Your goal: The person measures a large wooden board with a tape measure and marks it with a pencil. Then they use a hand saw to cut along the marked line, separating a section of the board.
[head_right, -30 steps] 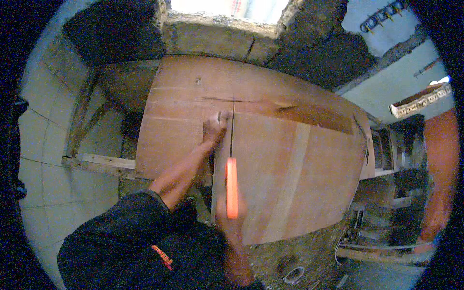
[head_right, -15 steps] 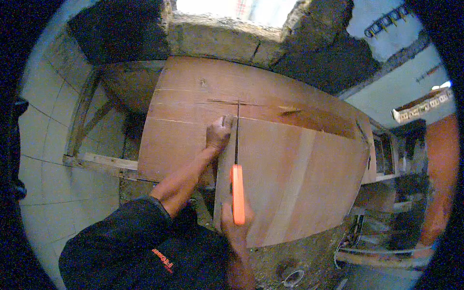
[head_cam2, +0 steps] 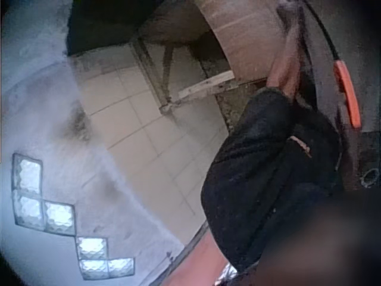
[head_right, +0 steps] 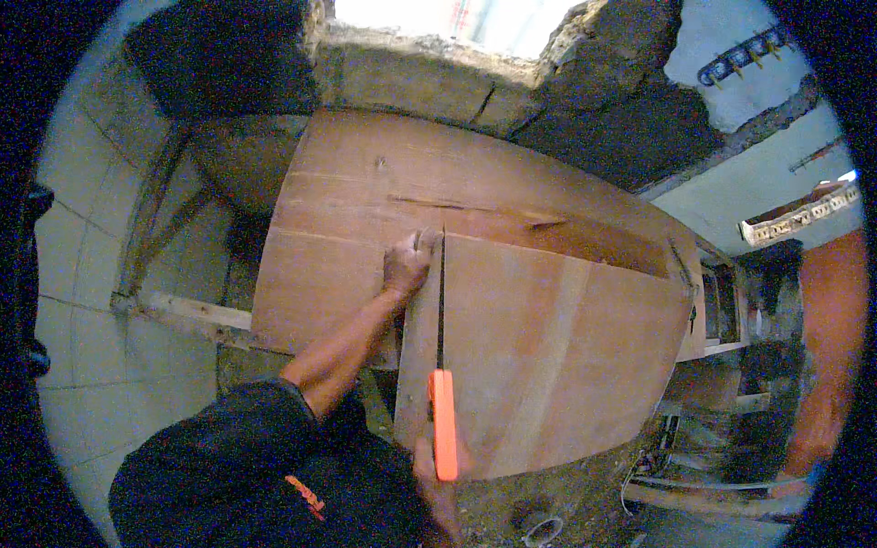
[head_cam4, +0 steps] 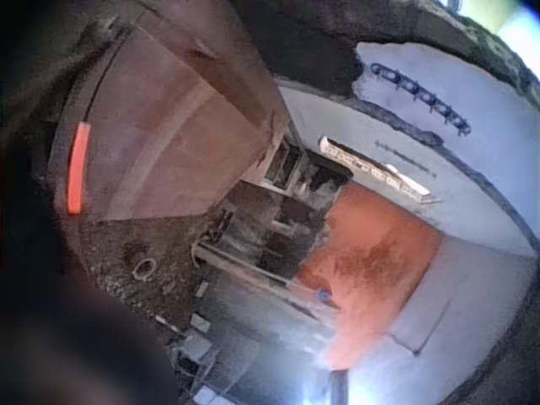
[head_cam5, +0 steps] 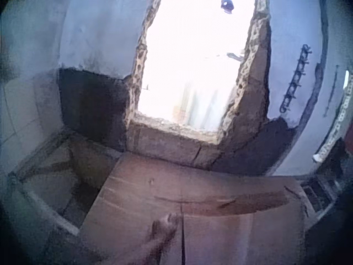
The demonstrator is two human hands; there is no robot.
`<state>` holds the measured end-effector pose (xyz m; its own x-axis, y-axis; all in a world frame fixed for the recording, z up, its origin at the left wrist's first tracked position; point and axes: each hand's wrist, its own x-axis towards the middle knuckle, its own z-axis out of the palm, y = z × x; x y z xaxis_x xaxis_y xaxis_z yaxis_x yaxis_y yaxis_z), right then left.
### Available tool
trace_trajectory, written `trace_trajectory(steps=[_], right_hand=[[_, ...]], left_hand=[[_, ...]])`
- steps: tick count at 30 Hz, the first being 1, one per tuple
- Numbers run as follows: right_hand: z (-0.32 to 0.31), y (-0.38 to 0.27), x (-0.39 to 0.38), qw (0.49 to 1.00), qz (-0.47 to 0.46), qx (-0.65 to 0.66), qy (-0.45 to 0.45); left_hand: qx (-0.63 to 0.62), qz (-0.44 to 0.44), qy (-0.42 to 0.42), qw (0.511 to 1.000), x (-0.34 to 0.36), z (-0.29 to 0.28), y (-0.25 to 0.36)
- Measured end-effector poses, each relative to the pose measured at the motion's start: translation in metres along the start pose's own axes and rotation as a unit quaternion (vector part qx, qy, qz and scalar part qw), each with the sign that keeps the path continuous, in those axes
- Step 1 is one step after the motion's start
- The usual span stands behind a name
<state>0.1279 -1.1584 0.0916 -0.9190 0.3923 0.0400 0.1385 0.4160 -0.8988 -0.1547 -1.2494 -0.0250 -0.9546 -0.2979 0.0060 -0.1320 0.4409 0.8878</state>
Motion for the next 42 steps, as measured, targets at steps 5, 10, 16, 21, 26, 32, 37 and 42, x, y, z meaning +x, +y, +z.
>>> trace_trajectory(steps=[5, 10, 16, 21, 26, 32, 37, 42], right_hand=[[0.052, -0.010, 0.089, 0.989, 0.143, 0.035, -0.021], [0.058, 0.012, 0.102, 0.993, 0.049, 0.094, -0.049], [-0.002, -0.006, 0.002, 0.983, 0.175, 0.038, -0.033], [0.062, -0.025, 0.114, 0.991, 0.095, 0.081, -0.050], [0.009, -0.019, 0.019, 0.990, 0.098, 0.095, -0.031], [0.038, 0.010, 0.048, 0.993, 0.103, 0.047, -0.013], [0.052, 0.032, 0.077, 0.995, 0.047, 0.065, -0.059], [0.006, 0.030, -0.017, 0.994, 0.106, -0.028, -0.019]], left_hand=[[0.018, 0.022, -0.005, 1.000, -0.013, -0.009, 0.011], [0.007, 0.024, 0.007, 1.000, -0.008, -0.009, 0.012], [0.032, 0.029, 0.001, 0.999, -0.019, -0.011, 0.001], [0.014, 0.019, 0.017, 1.000, -0.019, -0.016, 0.016], [0.000, -0.032, -0.028, 0.999, -0.005, -0.011, 0.006], [0.006, 0.018, -0.007, 1.000, -0.011, -0.010, -0.003], [0.054, -0.010, -0.022, 0.998, -0.003, -0.014, -0.001], [0.038, -0.034, -0.002, 0.999, -0.008, -0.007, -0.003]])
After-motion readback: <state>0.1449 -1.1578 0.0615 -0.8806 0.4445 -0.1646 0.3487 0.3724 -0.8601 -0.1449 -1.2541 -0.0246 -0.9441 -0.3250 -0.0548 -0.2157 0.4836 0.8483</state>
